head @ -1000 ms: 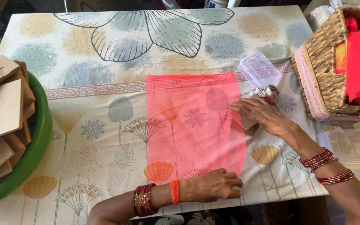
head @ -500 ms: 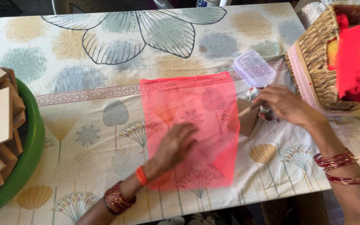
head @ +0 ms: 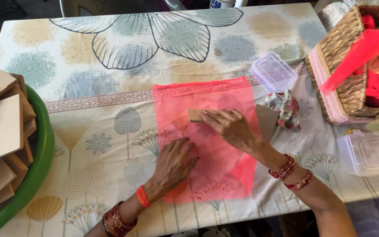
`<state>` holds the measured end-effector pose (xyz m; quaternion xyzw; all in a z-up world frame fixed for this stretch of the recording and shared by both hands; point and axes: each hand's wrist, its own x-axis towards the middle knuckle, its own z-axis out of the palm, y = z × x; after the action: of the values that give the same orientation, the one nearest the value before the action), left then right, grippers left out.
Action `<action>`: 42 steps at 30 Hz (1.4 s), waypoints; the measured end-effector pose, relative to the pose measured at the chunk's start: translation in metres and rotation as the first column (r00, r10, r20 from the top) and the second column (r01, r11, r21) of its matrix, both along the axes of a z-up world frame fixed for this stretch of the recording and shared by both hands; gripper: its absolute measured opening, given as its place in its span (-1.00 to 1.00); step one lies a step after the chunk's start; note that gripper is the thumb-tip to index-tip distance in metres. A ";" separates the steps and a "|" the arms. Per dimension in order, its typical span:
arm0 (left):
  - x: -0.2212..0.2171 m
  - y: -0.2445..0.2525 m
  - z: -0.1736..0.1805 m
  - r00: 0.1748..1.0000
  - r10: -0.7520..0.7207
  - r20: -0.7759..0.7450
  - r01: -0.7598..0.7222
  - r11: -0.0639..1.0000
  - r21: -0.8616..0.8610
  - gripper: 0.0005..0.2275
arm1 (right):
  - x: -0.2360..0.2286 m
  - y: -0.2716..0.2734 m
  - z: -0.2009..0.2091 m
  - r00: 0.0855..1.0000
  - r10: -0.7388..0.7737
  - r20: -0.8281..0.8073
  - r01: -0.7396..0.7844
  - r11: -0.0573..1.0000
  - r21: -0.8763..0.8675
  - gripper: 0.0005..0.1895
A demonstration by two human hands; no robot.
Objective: The person wraps a small cardboard box in pink fabric, folds the fabric around it, and places the wrapped item into a clear plastic container. Then the person rubs two small cardboard pieces together with a cloth on the table.
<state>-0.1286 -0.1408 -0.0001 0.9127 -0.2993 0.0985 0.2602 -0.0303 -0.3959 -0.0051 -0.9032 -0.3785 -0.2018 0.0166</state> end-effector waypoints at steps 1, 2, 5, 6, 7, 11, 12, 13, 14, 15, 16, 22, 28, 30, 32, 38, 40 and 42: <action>0.000 0.007 0.001 0.999 0.046 -0.011 -0.047 0.998 -0.030 -0.61 | -0.005 0.006 -0.003 0.999 0.032 0.027 -0.032 0.999 -0.016 -0.55; 0.001 0.013 0.002 0.996 0.092 -0.021 -0.093 0.994 -0.062 -0.64 | -0.009 0.011 -0.005 0.996 0.065 0.054 -0.063 0.997 -0.036 -0.51; 0.001 0.031 -0.002 0.990 0.138 0.007 -0.137 0.988 -0.078 -0.74 | -0.018 0.015 -0.012 0.994 0.052 0.095 -0.040 0.992 -0.119 -0.49; 0.001 0.030 0.001 0.991 0.135 0.008 -0.134 0.988 -0.081 -0.74 | -0.019 0.014 -0.008 0.994 0.049 0.097 -0.037 0.992 -0.123 -0.49; 0.001 0.030 0.004 0.989 0.143 0.033 -0.140 0.988 -0.062 -0.78 | -0.021 0.012 -0.005 0.998 0.063 0.008 -0.061 0.992 -0.113 -0.50; 0.001 0.028 0.010 0.987 0.153 0.051 -0.152 0.988 -0.022 -0.83 | -0.012 -0.015 -0.009 0.982 0.179 -0.054 -0.176 0.983 0.056 -0.45; 0.002 0.029 0.008 0.988 0.144 0.051 -0.143 0.989 -0.025 -0.83 | -0.007 -0.032 -0.006 0.984 0.170 -0.054 -0.168 0.984 0.053 -0.45; 0.003 0.030 0.006 0.988 0.151 0.034 -0.150 0.988 -0.040 -0.82 | -0.002 -0.049 -0.003 0.968 -0.037 -0.246 0.074 0.987 0.142 -0.51; 0.004 0.031 0.004 0.988 0.155 0.018 -0.154 0.987 -0.055 -0.81 | 0.002 -0.066 0.000 0.869 -0.217 -0.444 0.324 0.929 0.180 -0.57; 0.007 0.029 0.004 0.989 0.144 0.018 -0.143 0.988 -0.058 -0.81 | 0.002 -0.084 0.007 0.867 -0.228 -0.443 0.334 0.926 0.177 -0.57; 0.009 0.029 0.005 0.989 0.149 0.020 -0.147 0.986 -0.079 -0.80 | 0.002 -0.101 0.015 0.825 -0.283 -0.489 0.395 0.908 0.142 -0.51; 0.033 0.005 0.021 0.993 0.088 0.074 -0.077 0.987 -0.139 -0.76 | 0.004 -0.168 0.008 0.826 -0.179 -0.534 0.213 0.977 0.002 -0.01; 0.046 -0.031 0.009 0.991 -0.019 0.129 0.034 0.992 -0.119 -0.69 | 0.009 -0.149 0.025 0.713 -0.251 -0.655 0.309 0.951 -0.028 0.24; 0.045 -0.038 0.014 0.990 -0.037 0.132 0.053 0.992 -0.112 -0.68 | 0.012 -0.153 0.028 0.705 -0.277 -0.653 0.362 0.932 -0.005 0.19; 0.045 -0.042 0.016 0.991 -0.048 0.125 0.065 0.989 -0.130 -0.65 | 0.012 -0.160 0.032 0.672 -0.190 -0.716 0.521 0.808 0.275 -0.03; 0.052 -0.044 0.011 0.997 -0.065 -0.039 0.053 0.969 -0.242 -0.63 | -0.010 -0.152 0.065 0.843 -0.260 -0.471 0.510 0.667 0.543 -0.37; 0.061 -0.044 0.008 0.978 -0.093 -0.186 0.023 0.938 -0.346 -0.62 | -0.018 -0.126 0.061 0.943 -0.154 -0.296 0.316 0.696 0.645 -0.52; 0.069 -0.044 0.011 0.936 -0.131 -0.326 -0.028 0.897 -0.440 -0.61 | -0.027 -0.089 0.066 0.994 -0.039 -0.105 0.102 0.700 0.706 -0.66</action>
<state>-0.0591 -0.1848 0.0114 0.8250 -0.2432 -0.0062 0.5100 -0.0571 -0.4854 0.0613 -0.8484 -0.2356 -0.2953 0.3709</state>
